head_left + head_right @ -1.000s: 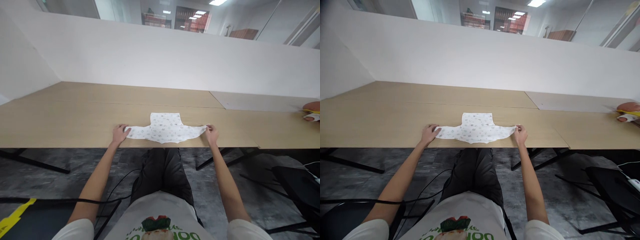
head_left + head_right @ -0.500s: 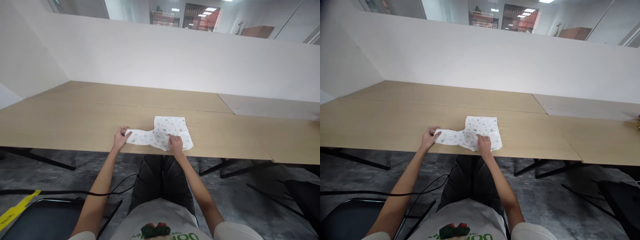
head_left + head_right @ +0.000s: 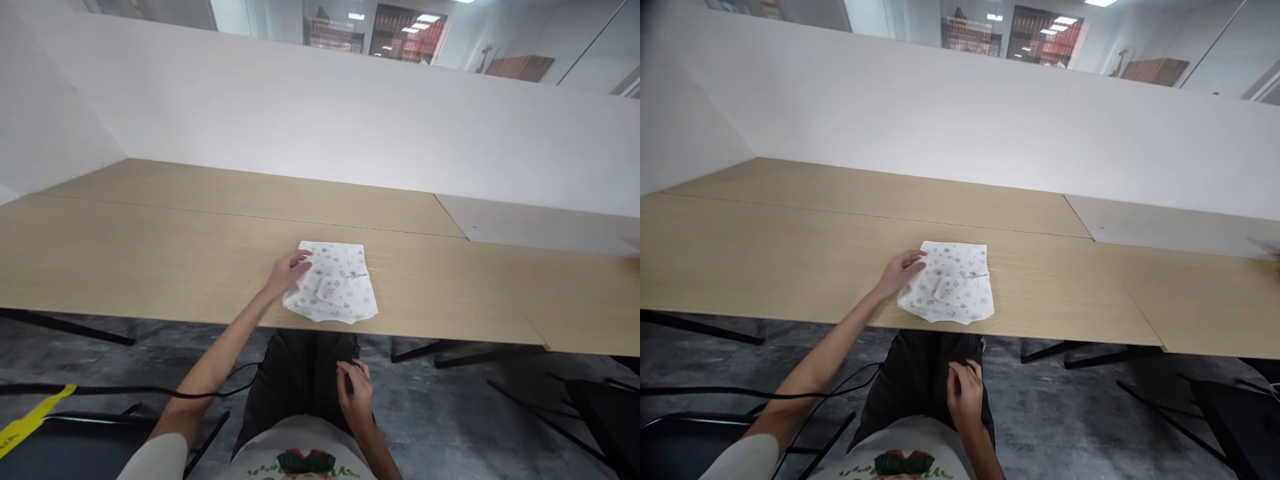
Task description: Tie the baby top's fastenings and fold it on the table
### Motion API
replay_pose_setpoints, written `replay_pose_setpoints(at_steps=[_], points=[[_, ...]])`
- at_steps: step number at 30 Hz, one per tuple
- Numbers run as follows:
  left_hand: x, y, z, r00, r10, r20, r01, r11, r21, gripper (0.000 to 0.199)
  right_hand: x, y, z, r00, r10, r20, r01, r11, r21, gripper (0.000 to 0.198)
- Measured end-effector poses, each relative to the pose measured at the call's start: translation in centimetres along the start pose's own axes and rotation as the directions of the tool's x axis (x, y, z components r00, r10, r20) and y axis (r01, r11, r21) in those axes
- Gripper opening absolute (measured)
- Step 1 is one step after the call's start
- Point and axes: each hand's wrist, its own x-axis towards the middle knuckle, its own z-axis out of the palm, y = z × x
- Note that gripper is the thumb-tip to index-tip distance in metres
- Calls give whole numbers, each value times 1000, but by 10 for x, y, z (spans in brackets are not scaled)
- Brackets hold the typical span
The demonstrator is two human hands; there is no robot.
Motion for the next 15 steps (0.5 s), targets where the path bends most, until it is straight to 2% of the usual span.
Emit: replay_pose_setpoints(at_steps=[1,4,7,10,13,15], points=[[2,4,18,995,11,95,-14,999,31,38,-3,6,-3,1000,3,-8,-3,1000,-17,19],[-3,6,66,939,21,342,-71,989,133,35,4,22,-13,999,4,-48,-8,997,-72,18],[-18,3,84,879,70,472,-203,950,236,42,22,32,-22,994,21,-107,-32,994,-106,17],[-34,-1,68,858,210,468,-358,899,253,40,42,38,-29,985,25,-168,-43,994,-104,16],[-48,-11,32,846,345,406,-474,836,276,27,61,47,-35,979,-4,-206,-18,994,-103,18],[-58,-21,7,847,386,366,-506,798,328,23,74,57,-39,985,-47,-164,30,994,-105,20]])
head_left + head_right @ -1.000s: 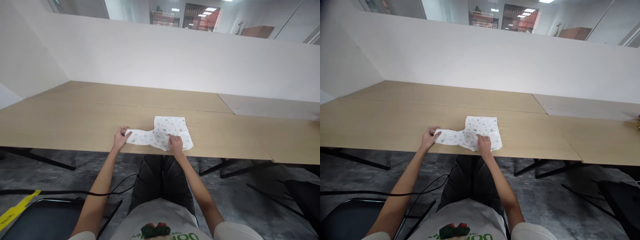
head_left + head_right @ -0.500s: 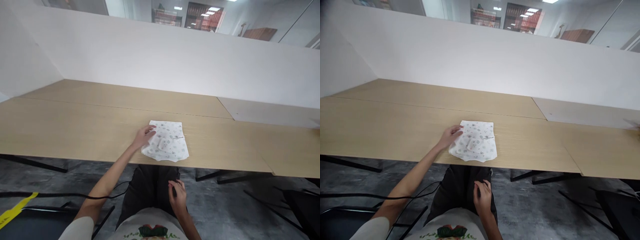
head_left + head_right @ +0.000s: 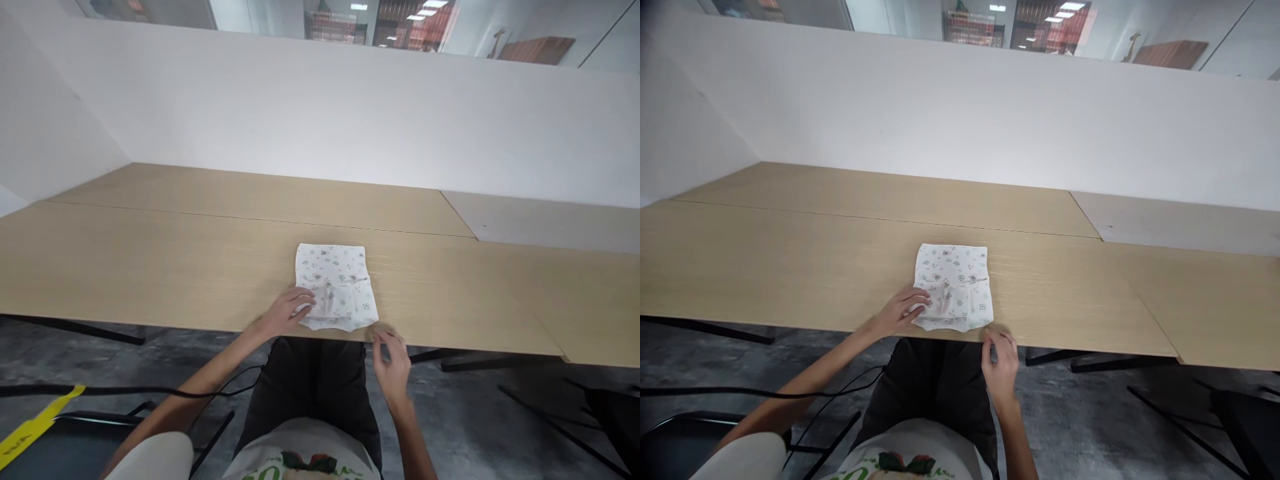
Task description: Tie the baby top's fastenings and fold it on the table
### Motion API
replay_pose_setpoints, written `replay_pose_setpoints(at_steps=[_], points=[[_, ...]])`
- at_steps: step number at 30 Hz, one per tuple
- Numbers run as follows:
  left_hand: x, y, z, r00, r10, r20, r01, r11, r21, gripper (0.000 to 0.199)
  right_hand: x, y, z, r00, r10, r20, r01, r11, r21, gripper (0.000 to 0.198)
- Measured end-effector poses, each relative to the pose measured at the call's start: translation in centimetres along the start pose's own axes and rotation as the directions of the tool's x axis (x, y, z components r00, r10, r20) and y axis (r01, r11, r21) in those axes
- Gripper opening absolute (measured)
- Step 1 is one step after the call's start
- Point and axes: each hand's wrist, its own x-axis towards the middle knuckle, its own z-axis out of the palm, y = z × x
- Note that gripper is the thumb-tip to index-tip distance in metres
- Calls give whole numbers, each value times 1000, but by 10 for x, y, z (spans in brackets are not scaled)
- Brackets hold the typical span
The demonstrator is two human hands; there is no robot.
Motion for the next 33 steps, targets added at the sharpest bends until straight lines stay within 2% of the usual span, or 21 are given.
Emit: replay_pose_setpoints(at_steps=[2,5,8,14,18,22,24,26,30,33], points=[[-20,-9,-11,1000,8,-29,-6,998,62,21,12,14,0,993,-46,108,46,999,7,24],[-41,-15,-18,1000,29,4,-29,990,137,23,26,35,1,955,-65,290,63,998,15,27],[-47,-15,-18,998,47,50,-55,983,177,26,31,51,5,928,-64,368,53,998,41,25],[-38,-18,-12,996,76,41,-83,966,245,24,33,51,3,926,-19,378,-22,994,105,23],[-37,-13,-12,996,80,31,-85,955,285,26,36,37,-5,922,67,381,-139,976,165,22],[-44,-5,-17,995,97,36,-103,956,274,27,33,29,-12,895,162,415,-287,922,261,20],[-49,-2,-19,993,120,10,-118,957,265,26,30,28,-14,893,181,413,-322,897,303,17],[-53,0,-21,992,118,-33,-106,962,252,25,29,28,-17,900,163,404,-306,896,321,14],[-57,5,-21,992,41,-121,-17,980,196,23,34,23,-21,914,77,399,-207,933,294,19],[-58,8,-22,986,-1,-166,24,990,140,24,42,18,-22,933,72,354,-175,947,268,16]])
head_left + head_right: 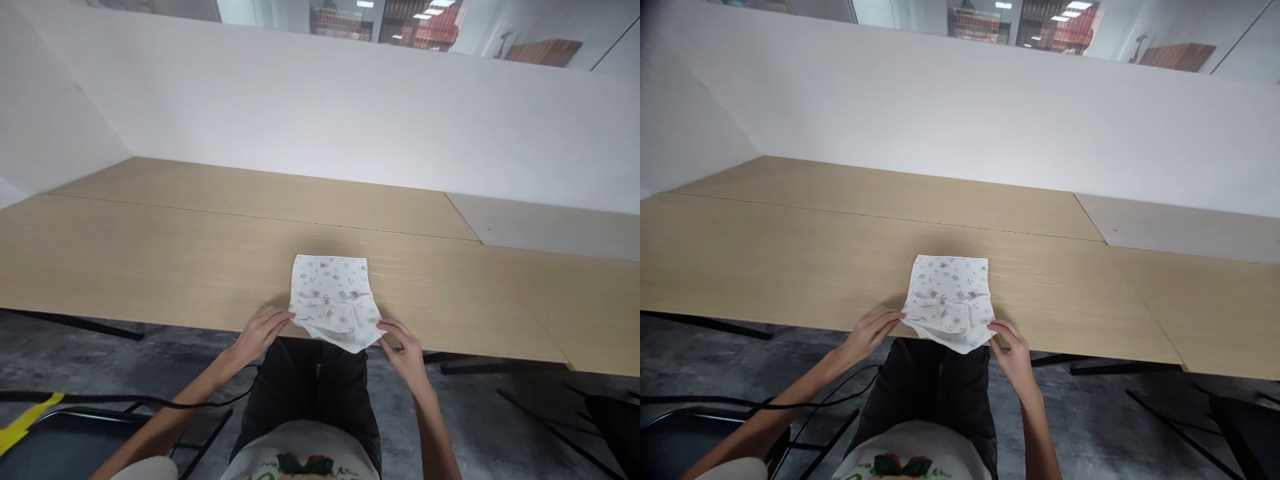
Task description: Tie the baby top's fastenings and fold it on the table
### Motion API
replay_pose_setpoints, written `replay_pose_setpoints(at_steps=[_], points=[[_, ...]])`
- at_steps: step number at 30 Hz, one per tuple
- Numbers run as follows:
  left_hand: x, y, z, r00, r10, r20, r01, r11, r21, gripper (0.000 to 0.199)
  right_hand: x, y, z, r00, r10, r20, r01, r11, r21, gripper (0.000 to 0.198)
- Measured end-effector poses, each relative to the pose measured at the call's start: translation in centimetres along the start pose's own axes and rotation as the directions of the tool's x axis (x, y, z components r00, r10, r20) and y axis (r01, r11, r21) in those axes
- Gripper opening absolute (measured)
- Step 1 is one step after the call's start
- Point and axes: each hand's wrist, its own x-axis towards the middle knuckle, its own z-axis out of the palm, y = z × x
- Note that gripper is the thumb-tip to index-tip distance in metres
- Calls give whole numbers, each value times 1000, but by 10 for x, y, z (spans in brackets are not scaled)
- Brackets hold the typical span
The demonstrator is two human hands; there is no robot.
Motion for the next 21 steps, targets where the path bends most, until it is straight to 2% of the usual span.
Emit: replay_pose_setpoints(at_steps=[3,6,9,12,14,16,21], points=[[3,0,-2,998,-51,-35,49,997,-63,25,13,-4,-3,998,52,-26,-51,998,19,15],[17,-6,-3,980,-178,-93,164,977,-133,26,41,-3,-5,986,164,-21,-162,983,89,23],[45,-23,-1,923,-355,-148,318,920,-228,31,87,7,0,961,275,23,-275,944,183,33],[79,-51,5,861,-487,-149,432,853,-293,39,135,29,16,929,349,124,-370,883,289,38],[98,-73,13,855,-503,-125,452,842,-295,42,159,48,31,901,388,195,-432,849,305,37],[110,-94,23,865,-497,-71,461,842,-282,43,170,66,44,889,398,226,-448,857,256,33],[116,-128,47,855,-518,24,514,840,-175,43,164,94,63,902,409,137,-423,901,92,27]])
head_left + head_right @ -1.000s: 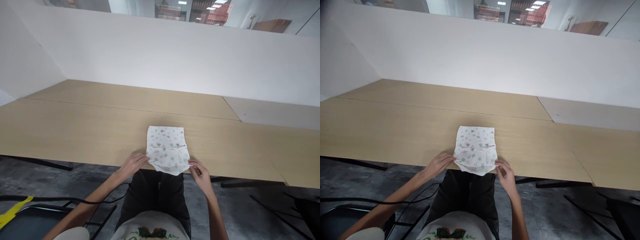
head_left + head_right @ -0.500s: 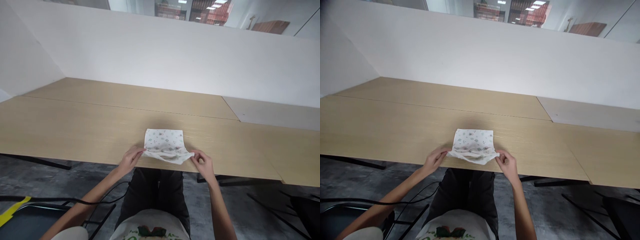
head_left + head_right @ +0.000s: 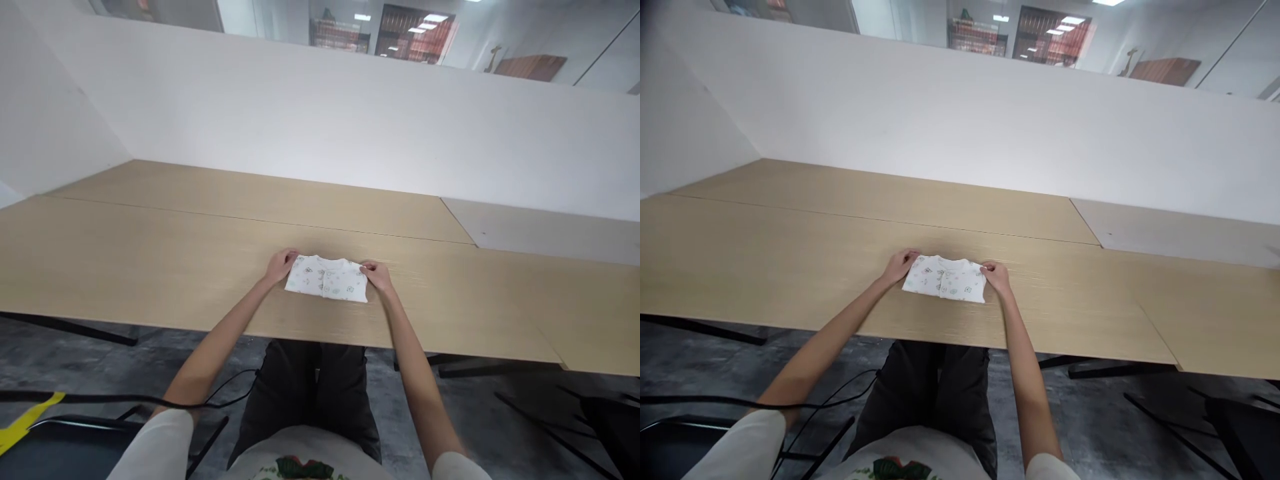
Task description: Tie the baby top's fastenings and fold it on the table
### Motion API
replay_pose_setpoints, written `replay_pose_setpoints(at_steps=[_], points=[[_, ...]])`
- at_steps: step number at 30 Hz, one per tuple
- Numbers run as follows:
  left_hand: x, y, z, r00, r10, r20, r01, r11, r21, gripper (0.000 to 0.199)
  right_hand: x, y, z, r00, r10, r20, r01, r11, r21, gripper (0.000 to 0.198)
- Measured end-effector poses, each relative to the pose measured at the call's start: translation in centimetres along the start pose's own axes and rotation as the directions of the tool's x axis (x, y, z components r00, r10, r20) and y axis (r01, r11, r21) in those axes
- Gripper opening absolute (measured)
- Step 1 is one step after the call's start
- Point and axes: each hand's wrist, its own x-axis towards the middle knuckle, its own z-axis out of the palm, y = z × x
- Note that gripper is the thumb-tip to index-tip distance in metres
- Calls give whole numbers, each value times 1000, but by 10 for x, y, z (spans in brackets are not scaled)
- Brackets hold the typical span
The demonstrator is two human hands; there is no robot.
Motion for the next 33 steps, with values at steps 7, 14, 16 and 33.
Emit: replay_pose_setpoints(at_steps=[7,14,16,33], points=[[-2,-6,1,991,114,65,-118,992,53,42,-4,8,-1,995,-78,-58,75,995,-61,28],[-6,1,-2,986,120,117,-133,985,108,39,-3,7,-2,993,-92,-74,84,991,-106,28],[-6,3,-2,978,160,132,-175,978,116,40,-3,7,-1,990,-105,-94,94,989,-115,28],[-8,1,3,999,38,-21,-41,985,-166,45,-7,5,-3,968,-170,-184,153,983,-105,34]])
